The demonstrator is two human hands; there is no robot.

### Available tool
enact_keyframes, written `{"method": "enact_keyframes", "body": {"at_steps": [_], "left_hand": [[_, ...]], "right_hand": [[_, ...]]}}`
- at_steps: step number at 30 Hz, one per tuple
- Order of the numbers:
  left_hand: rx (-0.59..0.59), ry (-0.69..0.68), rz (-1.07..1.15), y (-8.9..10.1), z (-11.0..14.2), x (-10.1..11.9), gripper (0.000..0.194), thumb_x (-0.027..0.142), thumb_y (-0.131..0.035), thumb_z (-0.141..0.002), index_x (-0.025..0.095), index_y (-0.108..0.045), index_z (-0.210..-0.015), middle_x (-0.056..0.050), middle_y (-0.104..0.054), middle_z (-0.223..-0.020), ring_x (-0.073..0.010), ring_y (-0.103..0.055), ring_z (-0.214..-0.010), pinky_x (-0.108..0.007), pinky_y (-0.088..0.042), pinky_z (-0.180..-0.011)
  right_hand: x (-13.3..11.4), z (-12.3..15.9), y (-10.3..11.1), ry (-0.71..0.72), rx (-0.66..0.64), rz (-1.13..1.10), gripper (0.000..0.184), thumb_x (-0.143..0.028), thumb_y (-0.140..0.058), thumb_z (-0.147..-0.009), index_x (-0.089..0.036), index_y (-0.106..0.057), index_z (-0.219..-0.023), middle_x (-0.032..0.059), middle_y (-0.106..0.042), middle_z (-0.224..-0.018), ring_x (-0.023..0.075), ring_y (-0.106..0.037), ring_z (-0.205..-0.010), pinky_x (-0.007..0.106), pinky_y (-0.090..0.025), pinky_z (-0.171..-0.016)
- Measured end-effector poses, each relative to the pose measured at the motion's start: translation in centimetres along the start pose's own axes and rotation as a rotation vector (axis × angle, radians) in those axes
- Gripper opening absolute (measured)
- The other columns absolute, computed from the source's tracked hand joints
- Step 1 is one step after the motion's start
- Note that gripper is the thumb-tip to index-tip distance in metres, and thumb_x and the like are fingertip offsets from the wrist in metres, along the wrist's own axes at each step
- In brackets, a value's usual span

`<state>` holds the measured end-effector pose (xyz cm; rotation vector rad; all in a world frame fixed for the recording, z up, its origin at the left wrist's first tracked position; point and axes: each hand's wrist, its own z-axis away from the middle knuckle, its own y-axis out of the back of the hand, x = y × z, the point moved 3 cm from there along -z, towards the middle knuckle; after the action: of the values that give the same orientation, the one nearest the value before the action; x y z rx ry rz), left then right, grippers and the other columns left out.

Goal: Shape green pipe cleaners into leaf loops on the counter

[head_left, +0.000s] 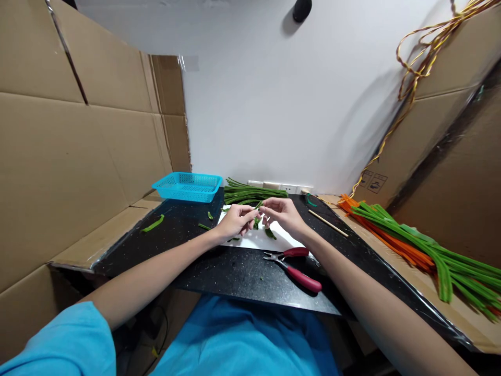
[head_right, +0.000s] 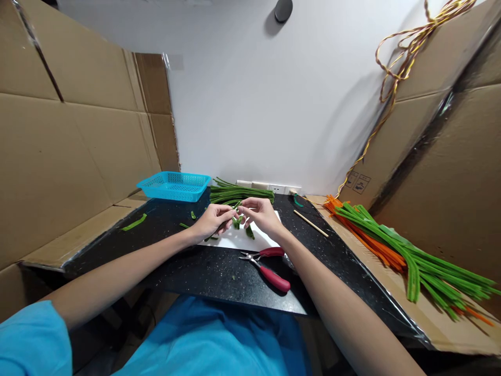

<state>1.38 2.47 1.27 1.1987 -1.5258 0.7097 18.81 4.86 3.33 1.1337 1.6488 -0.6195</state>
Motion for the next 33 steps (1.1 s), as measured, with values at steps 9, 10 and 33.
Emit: {"method": "enact_keyframes", "body": {"at_steps": [9, 10, 33], "left_hand": [[-0.064, 0.031, 0.13, -0.31, 0.1, 0.23, 0.043, 0.055, -0.07, -0.089, 0.012, -0.066, -0.084, 0.003, -0.06, -0.055, -0.0064, -0.047, -0.037, -0.019, -0.03, -0.038], [-0.069, 0.04, 0.149, -0.33, 0.08, 0.17, 0.043, 0.055, -0.07, -0.088, 0.013, -0.066, -0.083, 0.003, -0.06, -0.055, -0.0064, -0.047, -0.036, -0.019, -0.03, -0.037], [-0.128, 0.133, 0.319, -0.43, 0.03, -0.28, 0.038, 0.049, -0.074, -0.088, 0.013, -0.064, -0.083, 0.004, -0.057, -0.052, -0.0062, -0.043, -0.034, -0.018, -0.031, -0.036]], "right_hand": [[-0.43, 0.27, -0.43, 0.035, 0.023, 0.009, 0.043, -0.054, -0.088, -0.075, -0.017, -0.07, -0.088, 0.0029, -0.071, -0.073, 0.0144, -0.063, -0.052, 0.028, -0.055, -0.048], [-0.43, 0.27, -0.45, 0.028, 0.021, 0.003, 0.044, -0.054, -0.088, -0.074, -0.017, -0.07, -0.089, 0.0027, -0.071, -0.074, 0.0144, -0.062, -0.052, 0.029, -0.055, -0.048], [0.01, 0.16, -0.36, 0.059, 0.065, -0.06, 0.044, -0.053, -0.091, -0.072, -0.017, -0.069, -0.085, 0.0, -0.068, -0.071, 0.0111, -0.056, -0.048, 0.025, -0.05, -0.043]]}}
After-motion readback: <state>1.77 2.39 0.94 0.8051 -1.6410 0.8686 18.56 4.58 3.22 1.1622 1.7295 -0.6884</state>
